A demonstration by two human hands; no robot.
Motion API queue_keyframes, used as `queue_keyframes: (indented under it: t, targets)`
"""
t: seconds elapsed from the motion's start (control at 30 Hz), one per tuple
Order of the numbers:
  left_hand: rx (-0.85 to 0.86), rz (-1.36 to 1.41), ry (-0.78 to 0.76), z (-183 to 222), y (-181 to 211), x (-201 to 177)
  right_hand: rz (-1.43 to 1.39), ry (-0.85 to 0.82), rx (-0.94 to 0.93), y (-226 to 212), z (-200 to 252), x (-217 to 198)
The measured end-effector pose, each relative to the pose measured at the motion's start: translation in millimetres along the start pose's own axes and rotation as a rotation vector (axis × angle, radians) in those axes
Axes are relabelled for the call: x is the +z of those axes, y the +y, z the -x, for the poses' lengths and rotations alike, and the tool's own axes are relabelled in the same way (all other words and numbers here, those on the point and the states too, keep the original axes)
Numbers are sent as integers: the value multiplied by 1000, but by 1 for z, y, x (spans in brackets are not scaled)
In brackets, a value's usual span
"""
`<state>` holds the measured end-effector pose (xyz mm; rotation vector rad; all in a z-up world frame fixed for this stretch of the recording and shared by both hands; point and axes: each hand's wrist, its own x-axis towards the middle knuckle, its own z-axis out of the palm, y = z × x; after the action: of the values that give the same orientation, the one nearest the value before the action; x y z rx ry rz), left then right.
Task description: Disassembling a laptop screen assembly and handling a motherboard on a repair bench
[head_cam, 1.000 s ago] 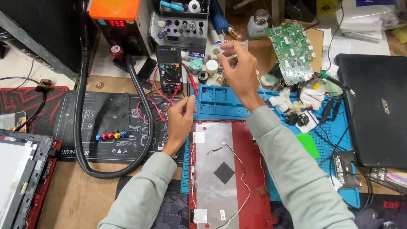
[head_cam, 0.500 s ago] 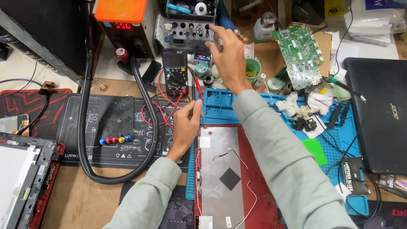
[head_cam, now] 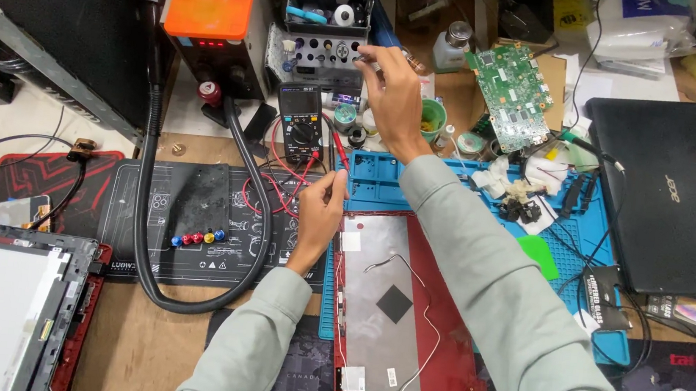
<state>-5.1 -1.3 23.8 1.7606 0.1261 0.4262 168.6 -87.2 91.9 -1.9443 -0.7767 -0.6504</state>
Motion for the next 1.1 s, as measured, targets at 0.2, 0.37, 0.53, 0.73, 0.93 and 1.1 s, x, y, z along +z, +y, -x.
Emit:
queue_keyframes:
  t: [0.2, 0.37, 0.53, 0.73, 0.93, 1.1]
  targets:
    - [-8, -19, -4, 2, 4, 0, -69, 42, -77, -19, 9, -22]
    - [43, -40, 39, 3, -14, 5, -105, 86, -38, -40, 23, -52]
    - [79, -34, 100, 4, -23, 8, -218, 70, 85, -57, 43, -91]
    - [203, -174, 222, 10, -31, 5, -31, -293, 145, -61, 89, -146]
    - [384, -415, 223, 17, -14, 11, 175, -623, 383, -47, 149, -193]
    - [237, -326, 1, 19, -17, 14, 244, -632, 694, -49, 184, -216]
